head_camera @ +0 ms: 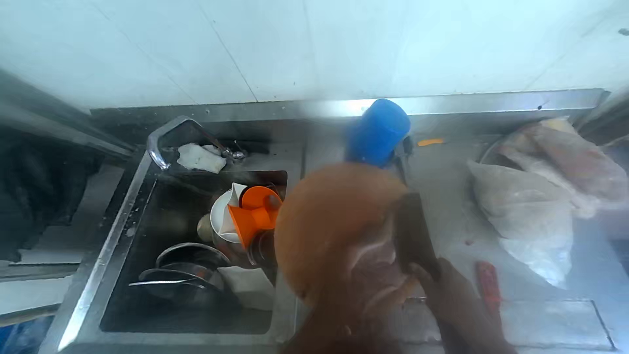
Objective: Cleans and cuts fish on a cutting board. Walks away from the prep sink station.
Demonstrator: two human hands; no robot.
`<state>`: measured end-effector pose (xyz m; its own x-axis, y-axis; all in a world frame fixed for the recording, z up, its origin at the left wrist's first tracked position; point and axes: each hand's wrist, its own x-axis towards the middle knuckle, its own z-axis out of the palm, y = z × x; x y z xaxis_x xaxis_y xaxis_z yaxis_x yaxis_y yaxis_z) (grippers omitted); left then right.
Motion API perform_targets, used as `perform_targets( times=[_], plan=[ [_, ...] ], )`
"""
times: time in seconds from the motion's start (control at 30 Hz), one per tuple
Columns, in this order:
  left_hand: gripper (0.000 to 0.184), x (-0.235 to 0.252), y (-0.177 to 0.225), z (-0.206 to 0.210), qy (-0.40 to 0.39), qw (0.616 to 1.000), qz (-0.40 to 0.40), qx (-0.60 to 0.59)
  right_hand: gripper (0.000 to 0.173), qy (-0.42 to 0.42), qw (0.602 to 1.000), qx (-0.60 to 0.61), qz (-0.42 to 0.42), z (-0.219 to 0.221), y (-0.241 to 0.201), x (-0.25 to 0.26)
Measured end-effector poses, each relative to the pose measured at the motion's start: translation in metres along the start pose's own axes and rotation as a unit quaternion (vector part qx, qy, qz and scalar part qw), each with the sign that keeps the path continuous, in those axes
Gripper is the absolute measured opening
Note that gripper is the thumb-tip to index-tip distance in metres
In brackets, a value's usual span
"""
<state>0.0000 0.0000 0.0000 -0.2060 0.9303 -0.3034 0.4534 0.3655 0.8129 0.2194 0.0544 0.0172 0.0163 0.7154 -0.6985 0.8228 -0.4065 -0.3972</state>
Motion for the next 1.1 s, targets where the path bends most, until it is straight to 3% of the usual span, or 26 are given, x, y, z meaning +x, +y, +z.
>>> perform_targets(
  times=[0.1, 0.23, 0.37, 0.53, 0.63, 0.8, 0.97, 1.1],
  plan=[
    [0.033, 0.0, 0.0, -0.003, 0.013, 1.0, -0.013, -0.003, 0.055, -0.017, 1.0, -0.015, 0.021, 0.011, 0.008, -0.017],
    [0.033, -0.004, -0.009, 0.004, 0.052, 0.993, 0.108, 0.013, 0.053, 0.01, 1.0, -0.016, -0.009, 0.007, -0.014, 0.003],
    [0.052, -0.004, -0.018, 0.012, 0.037, 0.986, 0.154, 0.053, 0.048, 0.018, 1.0, -0.017, -0.012, 0.005, -0.032, 0.027],
    [0.035, -0.001, -0.032, 0.02, 0.061, 0.976, 0.196, 0.071, 0.053, -0.056, 0.997, 0.031, -0.036, 0.016, 0.011, 0.009],
    [0.047, -0.001, -0.032, 0.018, 0.069, 0.97, 0.214, 0.087, 0.053, -0.059, 0.996, 0.003, -0.068, 0.005, 0.012, 0.023],
    [0.058, 0.0, -0.027, 0.015, 0.0, 0.983, 0.154, 0.103, 0.049, -0.043, 0.996, -0.029, -0.071, -0.007, -0.014, 0.048],
    [0.045, -0.001, -0.027, 0.012, -0.011, 0.986, 0.133, 0.095, 0.058, -0.092, 0.992, -0.033, -0.077, -0.007, 0.008, 0.028],
    [0.052, -0.001, -0.021, 0.009, -0.038, 0.99, 0.105, 0.091, 0.054, -0.075, 0.989, -0.09, -0.087, -0.015, -0.016, 0.038]
  ],
)
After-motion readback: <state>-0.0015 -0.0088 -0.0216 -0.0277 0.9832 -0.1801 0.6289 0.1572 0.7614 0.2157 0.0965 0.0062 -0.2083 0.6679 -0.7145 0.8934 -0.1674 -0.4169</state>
